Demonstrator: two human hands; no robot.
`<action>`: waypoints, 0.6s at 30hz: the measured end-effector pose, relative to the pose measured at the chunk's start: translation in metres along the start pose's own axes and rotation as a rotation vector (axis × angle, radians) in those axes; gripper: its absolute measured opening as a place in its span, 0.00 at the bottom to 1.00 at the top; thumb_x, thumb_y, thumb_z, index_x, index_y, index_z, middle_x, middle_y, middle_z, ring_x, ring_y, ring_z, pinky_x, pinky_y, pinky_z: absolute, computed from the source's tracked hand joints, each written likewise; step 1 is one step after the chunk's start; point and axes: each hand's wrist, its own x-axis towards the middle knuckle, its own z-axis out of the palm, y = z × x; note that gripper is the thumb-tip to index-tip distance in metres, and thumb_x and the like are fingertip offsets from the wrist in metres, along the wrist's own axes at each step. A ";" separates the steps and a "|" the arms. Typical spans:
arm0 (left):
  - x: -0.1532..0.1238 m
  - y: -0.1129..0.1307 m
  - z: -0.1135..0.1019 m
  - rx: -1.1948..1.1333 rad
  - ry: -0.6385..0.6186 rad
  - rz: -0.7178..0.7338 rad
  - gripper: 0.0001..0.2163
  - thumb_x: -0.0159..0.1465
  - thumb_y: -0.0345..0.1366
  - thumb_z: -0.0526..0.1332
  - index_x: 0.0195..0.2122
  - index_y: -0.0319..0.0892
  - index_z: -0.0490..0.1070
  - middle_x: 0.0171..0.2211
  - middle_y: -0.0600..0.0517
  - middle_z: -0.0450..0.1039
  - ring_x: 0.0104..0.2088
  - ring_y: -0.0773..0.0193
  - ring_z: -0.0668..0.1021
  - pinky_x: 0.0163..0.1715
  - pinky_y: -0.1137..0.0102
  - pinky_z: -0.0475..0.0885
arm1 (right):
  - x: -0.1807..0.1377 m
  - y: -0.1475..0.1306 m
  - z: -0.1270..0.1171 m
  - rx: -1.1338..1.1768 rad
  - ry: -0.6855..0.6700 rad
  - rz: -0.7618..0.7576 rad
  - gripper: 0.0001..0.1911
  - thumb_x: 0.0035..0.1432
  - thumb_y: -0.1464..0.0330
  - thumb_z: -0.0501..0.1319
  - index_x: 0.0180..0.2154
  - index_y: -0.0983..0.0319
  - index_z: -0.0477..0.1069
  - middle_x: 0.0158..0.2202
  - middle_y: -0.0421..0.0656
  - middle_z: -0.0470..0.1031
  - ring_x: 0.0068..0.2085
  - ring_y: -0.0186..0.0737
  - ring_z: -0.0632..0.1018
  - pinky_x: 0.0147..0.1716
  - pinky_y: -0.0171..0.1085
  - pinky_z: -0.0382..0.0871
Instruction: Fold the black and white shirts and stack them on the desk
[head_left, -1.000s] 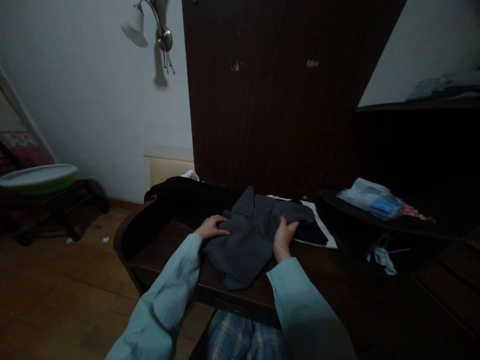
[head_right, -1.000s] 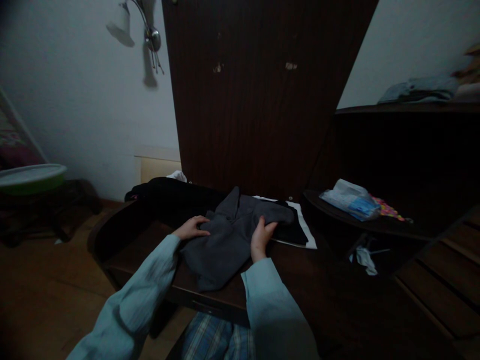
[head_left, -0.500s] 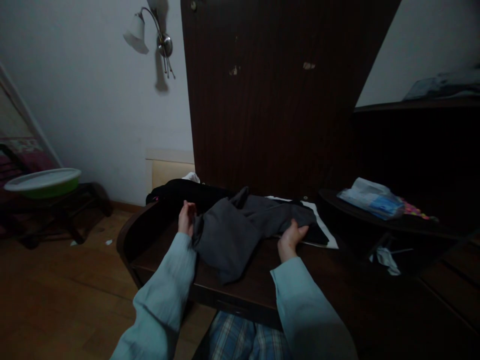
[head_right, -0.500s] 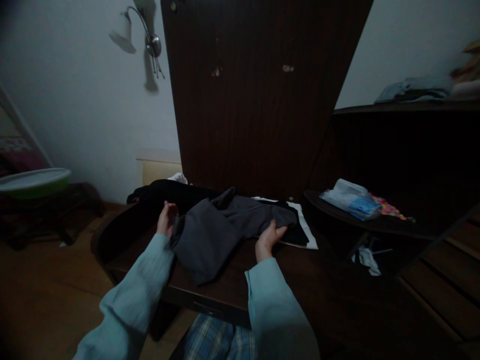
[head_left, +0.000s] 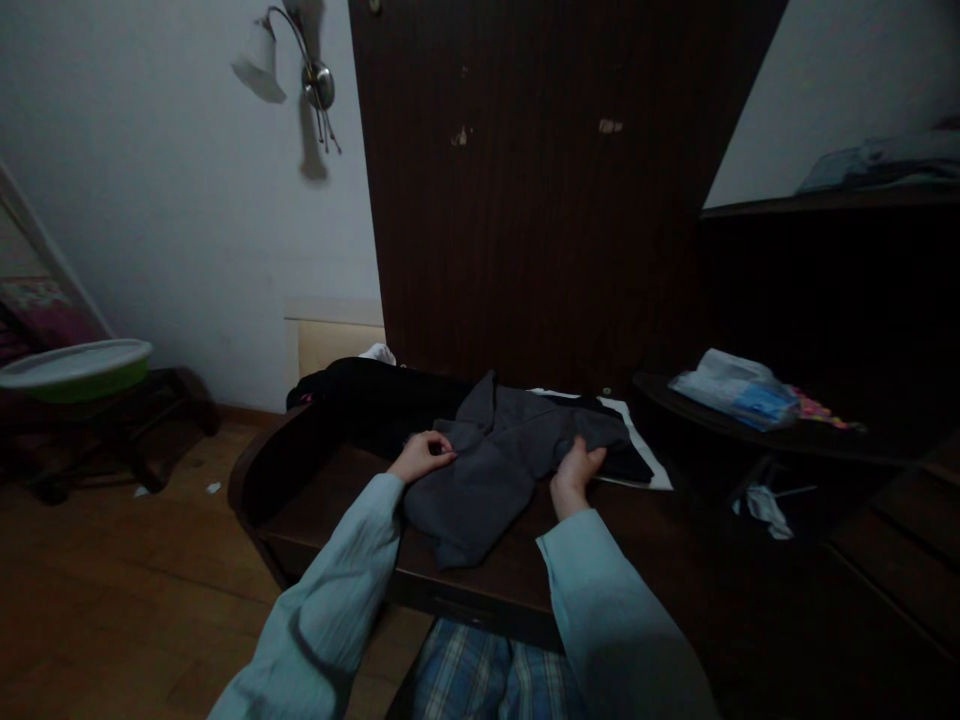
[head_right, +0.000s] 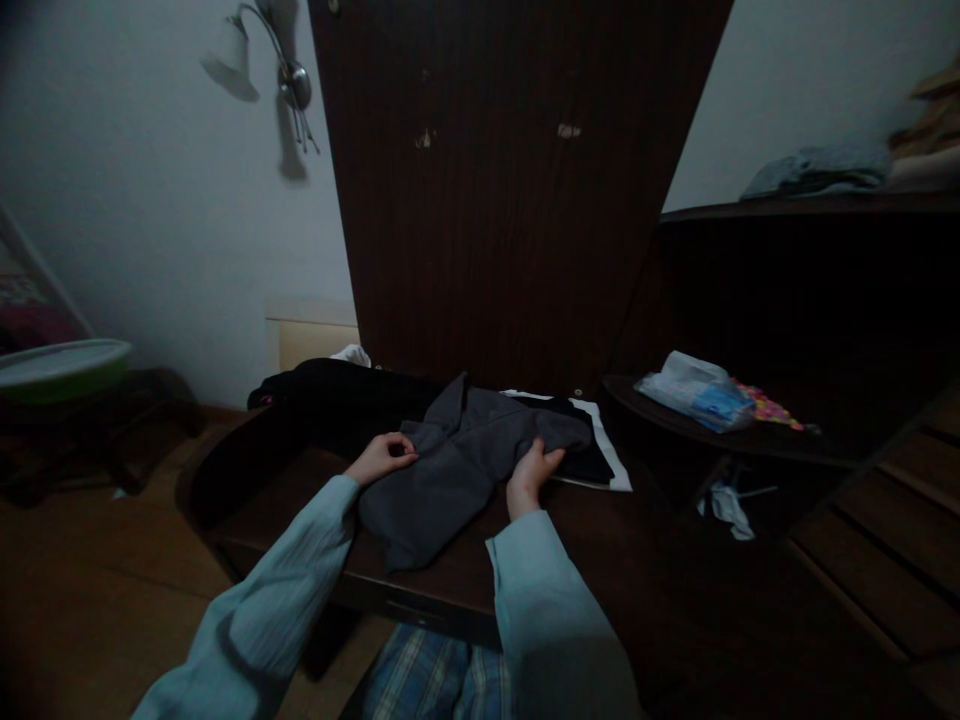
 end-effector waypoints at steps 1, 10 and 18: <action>0.000 0.000 0.000 -0.030 -0.004 -0.010 0.10 0.46 0.42 0.63 0.22 0.40 0.70 0.24 0.53 0.70 0.29 0.65 0.71 0.33 0.71 0.66 | 0.000 -0.001 0.000 -0.006 -0.001 0.001 0.15 0.43 0.67 0.53 0.37 0.60 0.58 0.42 0.44 0.70 0.44 0.39 0.72 0.50 0.43 0.61; 0.002 -0.015 -0.038 -0.682 0.734 -0.274 0.14 0.49 0.45 0.60 0.29 0.39 0.69 0.27 0.54 0.71 0.31 0.64 0.73 0.34 0.70 0.68 | 0.000 -0.004 -0.002 -0.055 0.022 0.056 0.11 0.45 0.70 0.52 0.35 0.61 0.59 0.43 0.45 0.70 0.43 0.38 0.72 0.49 0.41 0.63; -0.004 -0.020 -0.043 -0.314 1.223 -0.151 0.16 0.59 0.39 0.52 0.48 0.40 0.61 0.45 0.45 0.67 0.46 0.62 0.71 0.47 0.65 0.65 | 0.001 0.002 -0.002 -0.102 0.030 0.051 0.10 0.43 0.67 0.52 0.33 0.59 0.58 0.41 0.44 0.70 0.43 0.40 0.72 0.48 0.43 0.63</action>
